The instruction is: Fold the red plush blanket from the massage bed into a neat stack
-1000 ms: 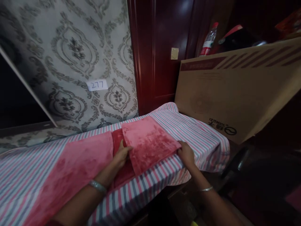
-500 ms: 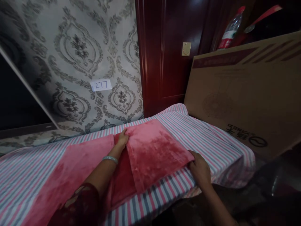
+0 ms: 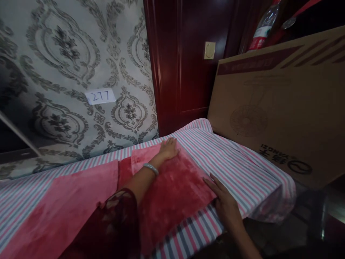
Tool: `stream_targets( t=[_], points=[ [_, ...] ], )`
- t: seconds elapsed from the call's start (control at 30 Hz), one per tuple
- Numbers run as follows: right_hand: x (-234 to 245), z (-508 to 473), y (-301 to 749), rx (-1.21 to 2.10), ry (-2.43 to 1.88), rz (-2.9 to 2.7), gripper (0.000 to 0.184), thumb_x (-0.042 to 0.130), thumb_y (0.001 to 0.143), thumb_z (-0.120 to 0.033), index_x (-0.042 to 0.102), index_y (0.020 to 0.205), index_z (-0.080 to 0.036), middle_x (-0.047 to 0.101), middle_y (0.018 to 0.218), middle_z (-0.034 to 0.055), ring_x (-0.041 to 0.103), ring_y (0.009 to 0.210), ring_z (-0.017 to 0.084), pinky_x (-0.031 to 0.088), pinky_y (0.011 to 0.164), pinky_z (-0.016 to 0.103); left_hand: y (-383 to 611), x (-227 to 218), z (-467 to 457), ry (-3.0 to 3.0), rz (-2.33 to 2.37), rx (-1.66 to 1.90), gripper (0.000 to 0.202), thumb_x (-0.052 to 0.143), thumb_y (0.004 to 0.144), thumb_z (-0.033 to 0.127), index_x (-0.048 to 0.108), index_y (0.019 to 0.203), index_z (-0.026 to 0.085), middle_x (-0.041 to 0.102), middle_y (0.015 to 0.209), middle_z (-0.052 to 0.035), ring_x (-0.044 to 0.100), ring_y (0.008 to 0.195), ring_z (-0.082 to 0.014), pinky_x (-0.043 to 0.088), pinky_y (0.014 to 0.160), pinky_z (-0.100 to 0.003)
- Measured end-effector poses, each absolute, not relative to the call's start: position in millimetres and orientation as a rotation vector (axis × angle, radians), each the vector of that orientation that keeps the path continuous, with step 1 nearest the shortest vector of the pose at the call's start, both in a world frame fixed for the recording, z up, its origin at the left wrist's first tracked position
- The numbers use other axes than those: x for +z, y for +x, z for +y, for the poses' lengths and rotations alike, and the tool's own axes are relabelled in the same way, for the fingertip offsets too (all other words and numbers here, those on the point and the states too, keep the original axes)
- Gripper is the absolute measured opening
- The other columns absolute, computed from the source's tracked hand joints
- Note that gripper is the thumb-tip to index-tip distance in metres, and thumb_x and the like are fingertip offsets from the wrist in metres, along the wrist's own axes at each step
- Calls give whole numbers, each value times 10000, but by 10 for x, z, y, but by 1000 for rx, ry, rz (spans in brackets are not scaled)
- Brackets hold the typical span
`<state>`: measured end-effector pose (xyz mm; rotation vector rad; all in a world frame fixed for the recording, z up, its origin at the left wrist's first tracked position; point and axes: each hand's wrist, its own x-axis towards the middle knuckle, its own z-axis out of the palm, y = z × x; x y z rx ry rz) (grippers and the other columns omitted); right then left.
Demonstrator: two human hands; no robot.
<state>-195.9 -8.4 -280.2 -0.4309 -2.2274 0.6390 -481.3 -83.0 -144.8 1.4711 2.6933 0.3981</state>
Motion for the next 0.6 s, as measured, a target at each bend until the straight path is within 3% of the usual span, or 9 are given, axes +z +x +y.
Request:
stream_targets(
  t=[0.2, 0.4, 0.6],
  points=[
    [-2866, -66, -1907, 636, -477, -2233, 798, 349, 661, -48, 628, 1344, -353, 556, 1425, -38, 523, 1325, 182, 503, 1070, 392, -4919, -1883, -599, 1399, 2781, 203, 758, 259, 965, 610, 234, 1573, 159, 137, 1660, -143, 95, 1537, -305, 54, 1189, -654],
    [-2955, 8, -1835, 567, -406, -2299, 820, 382, 663, -91, 566, 1397, -405, 538, 1437, -66, 556, 1291, 212, 560, 1007, 416, -4925, -2075, -645, 1485, 2877, 204, 746, 241, 977, 611, 265, 1567, 156, 201, 1647, -149, 155, 1525, -309, 120, 1192, -629],
    [-2987, 11, -1892, 545, -410, -2234, 725, 383, 704, -127, 623, 1343, -372, 583, 1392, -50, 589, 1249, 219, 562, 992, 413, -4901, -2049, -637, 1449, 2839, 265, 756, 281, 967, 621, 255, 1569, 164, 175, 1651, -152, 138, 1531, -300, 78, 1202, -627]
  ],
)
